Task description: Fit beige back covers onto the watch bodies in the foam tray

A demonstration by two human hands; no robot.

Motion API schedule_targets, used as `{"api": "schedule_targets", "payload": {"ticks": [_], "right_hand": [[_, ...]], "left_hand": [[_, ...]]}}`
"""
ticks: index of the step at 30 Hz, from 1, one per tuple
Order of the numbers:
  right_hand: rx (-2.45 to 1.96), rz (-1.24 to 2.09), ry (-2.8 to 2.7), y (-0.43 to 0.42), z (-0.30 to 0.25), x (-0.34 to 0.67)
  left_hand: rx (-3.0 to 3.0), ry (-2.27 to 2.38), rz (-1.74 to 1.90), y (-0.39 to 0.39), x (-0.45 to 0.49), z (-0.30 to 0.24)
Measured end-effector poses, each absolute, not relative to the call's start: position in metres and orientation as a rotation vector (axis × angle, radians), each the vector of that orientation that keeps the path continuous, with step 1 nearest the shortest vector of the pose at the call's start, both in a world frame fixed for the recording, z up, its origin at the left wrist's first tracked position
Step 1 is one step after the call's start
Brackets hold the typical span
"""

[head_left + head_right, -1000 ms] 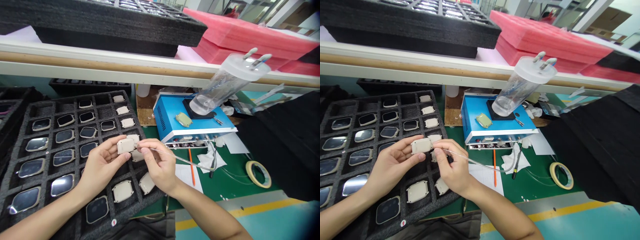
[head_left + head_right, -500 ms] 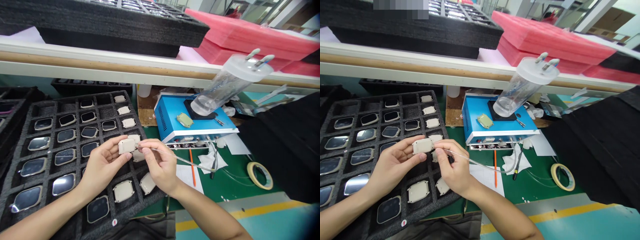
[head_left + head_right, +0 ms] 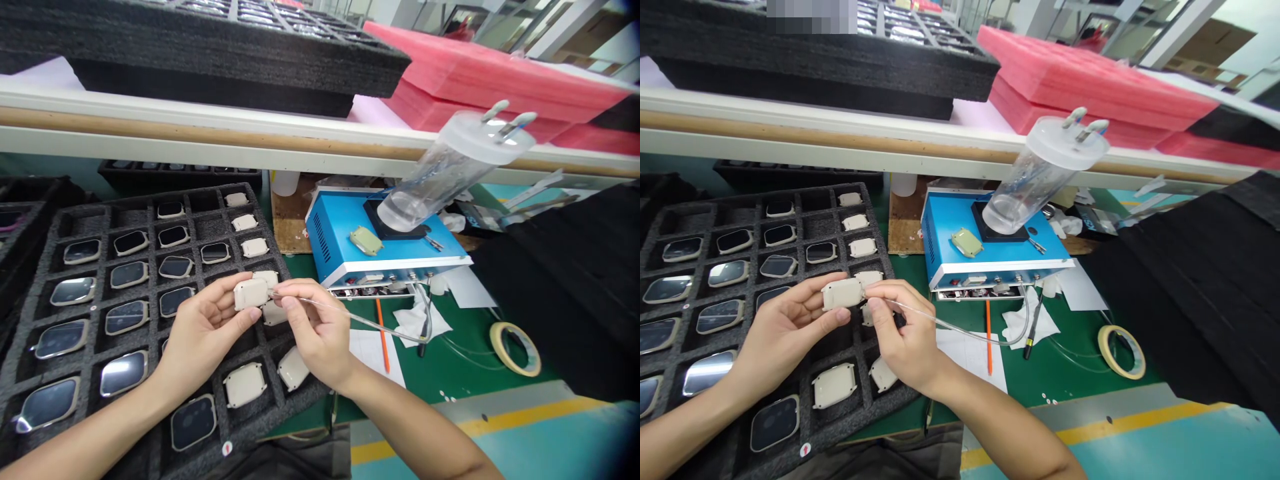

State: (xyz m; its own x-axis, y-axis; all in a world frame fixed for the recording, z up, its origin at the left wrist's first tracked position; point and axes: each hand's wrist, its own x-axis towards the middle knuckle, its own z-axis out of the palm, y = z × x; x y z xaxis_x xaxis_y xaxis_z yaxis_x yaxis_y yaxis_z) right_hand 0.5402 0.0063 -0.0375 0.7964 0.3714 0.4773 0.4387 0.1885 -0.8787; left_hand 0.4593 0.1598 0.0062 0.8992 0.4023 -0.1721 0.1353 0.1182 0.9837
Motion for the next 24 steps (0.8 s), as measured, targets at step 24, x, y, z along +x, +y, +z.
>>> {"api": "schedule_targets", "payload": {"ticks": [24], "right_hand": [[-1.391,-0.070,-0.698,0.0009,-0.0426,0.5376]], "left_hand": [[1.507,0.355,0.316,0.1590,0.4572,-0.0008]]}}
